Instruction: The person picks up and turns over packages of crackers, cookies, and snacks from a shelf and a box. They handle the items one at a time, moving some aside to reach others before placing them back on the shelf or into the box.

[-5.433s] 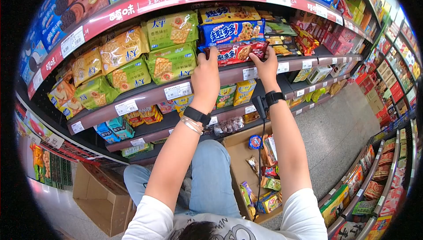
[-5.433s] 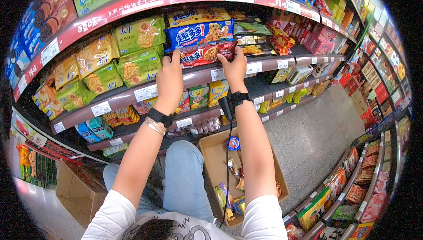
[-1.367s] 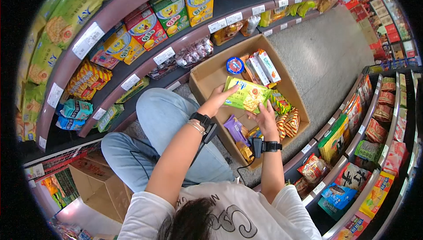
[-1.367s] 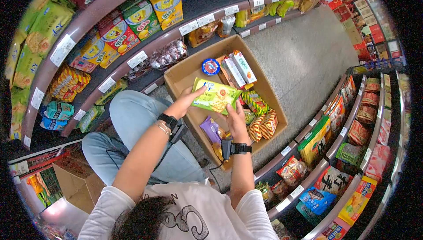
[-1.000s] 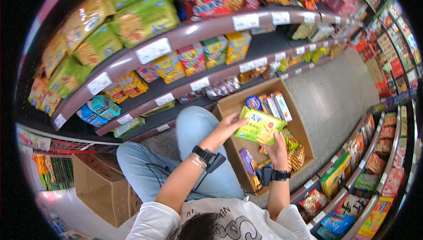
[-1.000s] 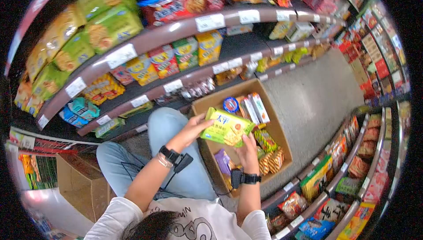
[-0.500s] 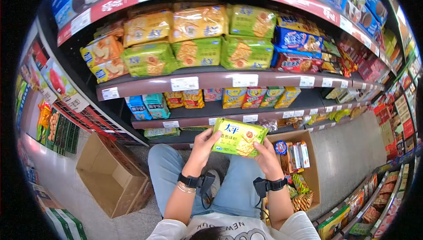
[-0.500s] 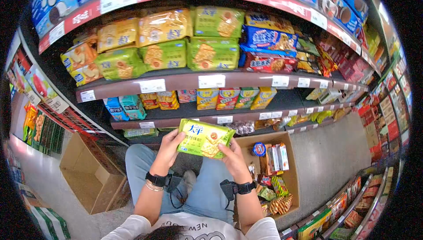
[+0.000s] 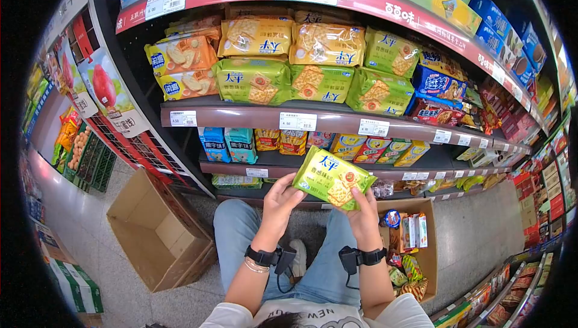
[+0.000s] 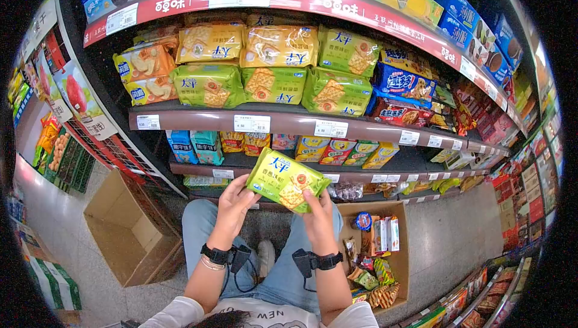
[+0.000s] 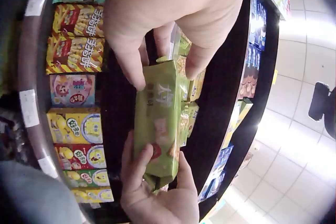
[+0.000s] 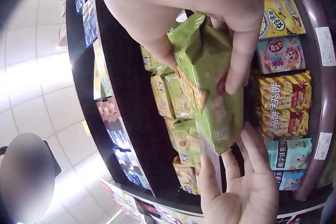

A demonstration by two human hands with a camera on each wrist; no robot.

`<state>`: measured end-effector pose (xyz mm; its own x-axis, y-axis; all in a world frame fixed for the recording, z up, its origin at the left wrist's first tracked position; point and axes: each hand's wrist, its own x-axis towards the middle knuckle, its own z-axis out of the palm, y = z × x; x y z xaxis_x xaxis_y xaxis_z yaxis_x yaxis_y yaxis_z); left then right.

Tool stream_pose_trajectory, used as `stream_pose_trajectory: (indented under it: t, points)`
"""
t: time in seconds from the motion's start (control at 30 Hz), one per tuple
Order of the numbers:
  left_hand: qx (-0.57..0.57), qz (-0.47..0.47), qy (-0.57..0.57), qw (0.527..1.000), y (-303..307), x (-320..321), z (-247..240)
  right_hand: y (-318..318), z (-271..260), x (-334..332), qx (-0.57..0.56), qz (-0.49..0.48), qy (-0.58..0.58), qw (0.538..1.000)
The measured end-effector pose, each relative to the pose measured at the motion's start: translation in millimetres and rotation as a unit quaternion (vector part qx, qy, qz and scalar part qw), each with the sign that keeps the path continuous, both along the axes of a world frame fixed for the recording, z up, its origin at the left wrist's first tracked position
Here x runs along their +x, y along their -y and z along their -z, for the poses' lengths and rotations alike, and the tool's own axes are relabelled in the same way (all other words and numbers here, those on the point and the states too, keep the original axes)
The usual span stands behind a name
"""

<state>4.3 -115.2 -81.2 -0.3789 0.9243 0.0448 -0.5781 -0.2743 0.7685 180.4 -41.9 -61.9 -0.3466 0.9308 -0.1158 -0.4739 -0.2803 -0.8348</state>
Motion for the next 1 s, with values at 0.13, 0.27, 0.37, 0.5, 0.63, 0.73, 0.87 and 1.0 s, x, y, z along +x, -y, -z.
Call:
stream_pose_trajectory:
  t: [0.13, 0.27, 0.37, 0.5, 0.63, 0.73, 0.87, 1.0]
  points:
    - [0.014, 0.017, 0.009, 1.0, -2, 1, 0, 2, -3, -2, -0.001, -0.001, -0.003, 1.0]
    - [-0.015, 0.013, 0.022, 1.0, -9, 5, 7, 3, -5, -2, 0.004, -0.013, -0.005, 1.0]
    - [-0.026, 0.02, 0.048, 0.998, -9, 7, -3, 7, -10, 2, 0.05, -0.011, 0.004, 0.999]
    - [-0.007, 0.002, 0.044, 0.999, -14, 12, -8, 8, -13, 14, 0.148, -0.044, 0.049, 0.987]
    - [-0.01, -0.084, 0.011, 0.996, -22, 34, -19, 20, -15, 13, 0.229, -0.096, 0.058, 0.967]
    - [-0.009, -0.058, -0.052, 0.997, -24, 38, -17, 31, -18, 5, 0.235, -0.108, 0.029, 0.966]
    - [0.1, 0.098, -0.083, 0.987, -20, 35, 13, 30, -7, 5, 0.338, -0.115, 0.118, 0.927]
    - [0.041, 0.158, 0.048, 0.985, -6, 23, 7, 33, -25, 7, 0.473, -0.09, 0.313, 0.819]
